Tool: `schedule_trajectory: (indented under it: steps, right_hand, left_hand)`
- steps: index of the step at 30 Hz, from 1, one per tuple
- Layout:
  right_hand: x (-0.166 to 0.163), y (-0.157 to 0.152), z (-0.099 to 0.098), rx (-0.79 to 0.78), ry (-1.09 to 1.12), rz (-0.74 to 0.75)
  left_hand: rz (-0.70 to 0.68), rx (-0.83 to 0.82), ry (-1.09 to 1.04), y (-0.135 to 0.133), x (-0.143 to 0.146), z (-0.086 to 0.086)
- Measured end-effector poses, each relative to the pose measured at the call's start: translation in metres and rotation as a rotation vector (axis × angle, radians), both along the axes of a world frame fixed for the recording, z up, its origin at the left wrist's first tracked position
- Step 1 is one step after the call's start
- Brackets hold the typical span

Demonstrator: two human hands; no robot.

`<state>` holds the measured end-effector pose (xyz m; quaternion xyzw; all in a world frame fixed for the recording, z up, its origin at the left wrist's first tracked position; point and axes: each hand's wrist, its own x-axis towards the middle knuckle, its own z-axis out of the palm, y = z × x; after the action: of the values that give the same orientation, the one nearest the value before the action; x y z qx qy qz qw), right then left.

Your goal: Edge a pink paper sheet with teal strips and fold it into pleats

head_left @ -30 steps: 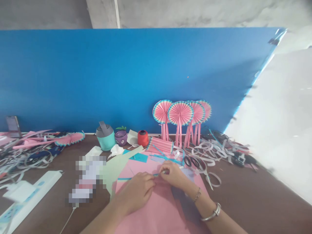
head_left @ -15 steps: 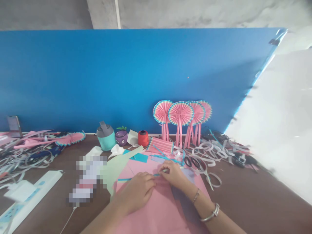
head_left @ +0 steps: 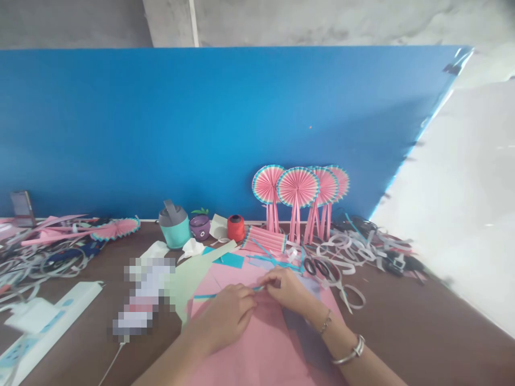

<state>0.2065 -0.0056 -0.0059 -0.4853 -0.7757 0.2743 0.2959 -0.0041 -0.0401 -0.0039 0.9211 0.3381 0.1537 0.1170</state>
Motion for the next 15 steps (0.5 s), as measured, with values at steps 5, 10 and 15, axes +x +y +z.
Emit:
schedule_trajectory:
  steps: [5, 10, 15]
  right_hand:
    - [0.0, 0.0006, -0.0031, 0.015, -0.03, 0.002]
    - [-0.0008, -0.0007, -0.0016, 0.03, -0.01, -0.011]
    - [-0.0025, -0.0002, 0.0003, -0.005, -0.038, -0.035]
  left_hand:
    - [0.003, 0.004, 0.006, -0.0002, -0.0006, 0.0]
    - [0.006, -0.025, 0.021, -0.0011, 0.0006, 0.0026]
    - [0.018, -0.03, 0.011, -0.0018, 0.0013, 0.0029]
